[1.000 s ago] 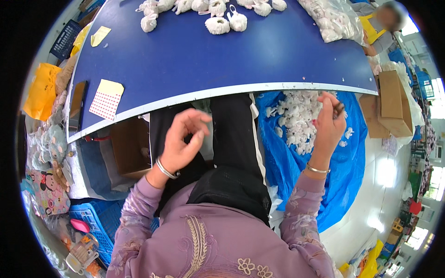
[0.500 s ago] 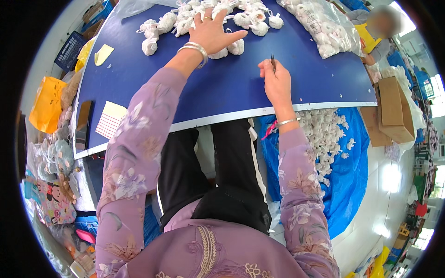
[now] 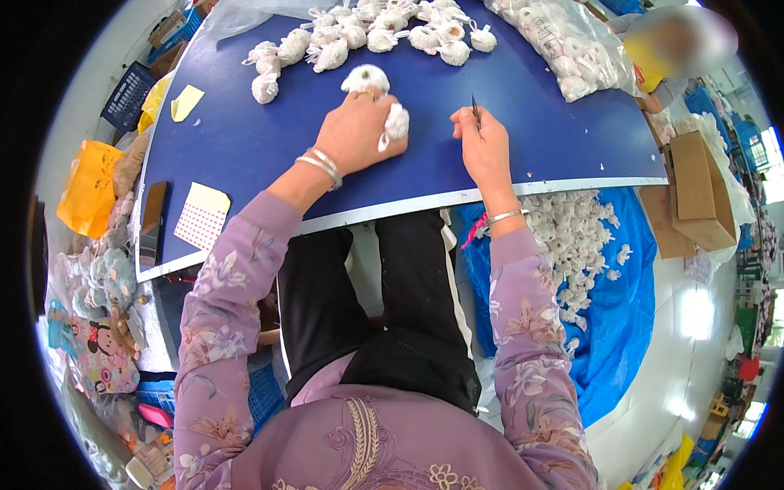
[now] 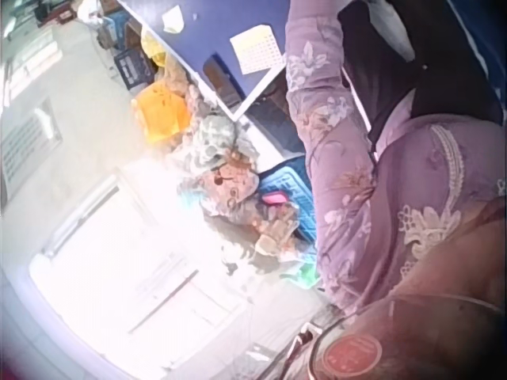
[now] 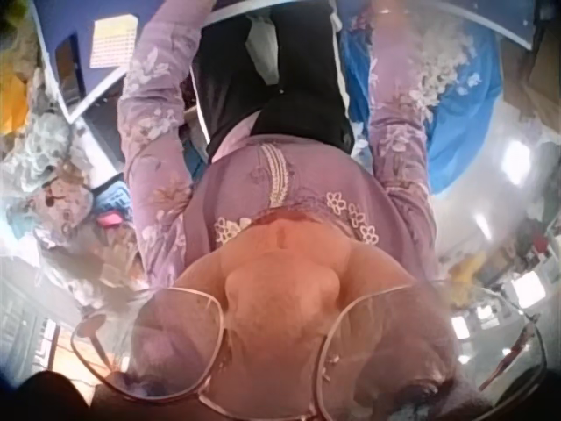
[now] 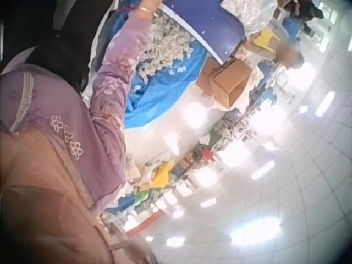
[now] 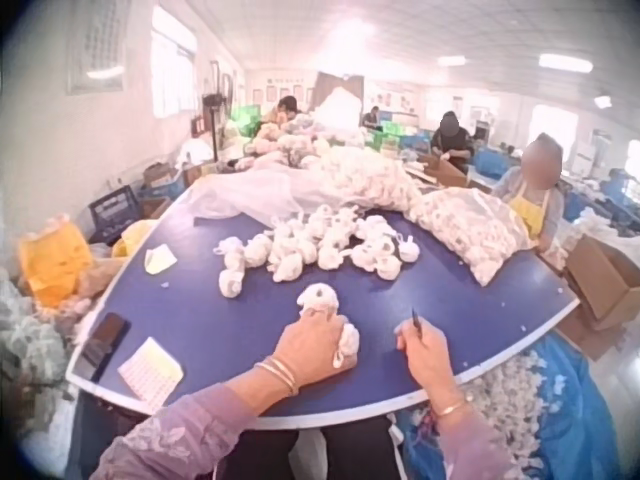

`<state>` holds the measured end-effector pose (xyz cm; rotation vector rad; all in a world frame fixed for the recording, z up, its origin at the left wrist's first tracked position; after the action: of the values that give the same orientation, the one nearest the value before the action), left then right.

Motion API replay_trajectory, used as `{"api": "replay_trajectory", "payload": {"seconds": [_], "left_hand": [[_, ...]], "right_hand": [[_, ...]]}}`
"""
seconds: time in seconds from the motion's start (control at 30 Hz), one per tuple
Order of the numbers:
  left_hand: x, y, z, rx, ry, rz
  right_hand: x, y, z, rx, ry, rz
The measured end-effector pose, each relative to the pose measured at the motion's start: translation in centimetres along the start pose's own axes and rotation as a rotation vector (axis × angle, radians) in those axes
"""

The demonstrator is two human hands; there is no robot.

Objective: The person repeatedly picks up small white plush toys from a table and uses scissors to trim loose threads or excess material from them. The finished items are placed back on the table. The person handles the toys one at a time throughout the clip.

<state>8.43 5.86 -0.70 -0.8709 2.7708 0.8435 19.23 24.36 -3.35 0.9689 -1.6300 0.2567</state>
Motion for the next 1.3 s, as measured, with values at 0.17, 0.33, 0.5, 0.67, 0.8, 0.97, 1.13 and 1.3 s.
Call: {"api": "replay_trajectory", "payload": {"seconds": [0.17, 0.33, 0.5, 0.67, 0.8, 0.97, 1.13, 1.3], "left_hand": [[0.1, -3.7, -2.9, 0.043, -0.159, 0.01], [-0.3, -7.1, -3.7, -0.096, -0.54, 0.038], [-1.0, -10.6, -3.9, -0.096, -1.226, -0.261], [-3.1, -13.3, -4.4, -0.075, -1.651, -0.366], [-4.7, -15.3, -4.6, 0.05, -1.733, -0.368], [-5.7, -17.6, -3.7, 0.122, -1.737, -0.418], [-4.3, -21.0, -3.6, -0.031, -1.756, -0.482], [-5.5, -23.5, -3.8, -0.053, -1.876, -0.631]], "right_hand": [[0.2, -0.1, 0.3, 0.01, 0.004, 0.009], [0.5, -0.4, 0.5, 0.028, 0.067, -0.014], [4.0, -5.1, 1.6, 0.418, 0.261, -0.011], [6.7, -5.8, 3.1, 0.339, -0.03, -0.186], [8.2, -3.3, 6.5, 0.395, -0.193, -0.477], [6.7, -0.9, 9.7, 0.554, -0.399, -0.41], [7.0, -4.1, 6.9, 0.594, 0.013, -0.027], [7.5, -13.5, 0.6, 0.744, 0.298, 0.575]]}}
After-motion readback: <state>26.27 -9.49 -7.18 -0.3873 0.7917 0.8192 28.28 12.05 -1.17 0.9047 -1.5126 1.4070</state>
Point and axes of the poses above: each hand's wrist, its own y-axis towards the middle knuckle, its own z-axis out of the palm, x = y × z, the point moved 2 cm from there along y, towards the middle knuckle, and after that the axes turned 8 degrees about -x, right-handed, at the moved point
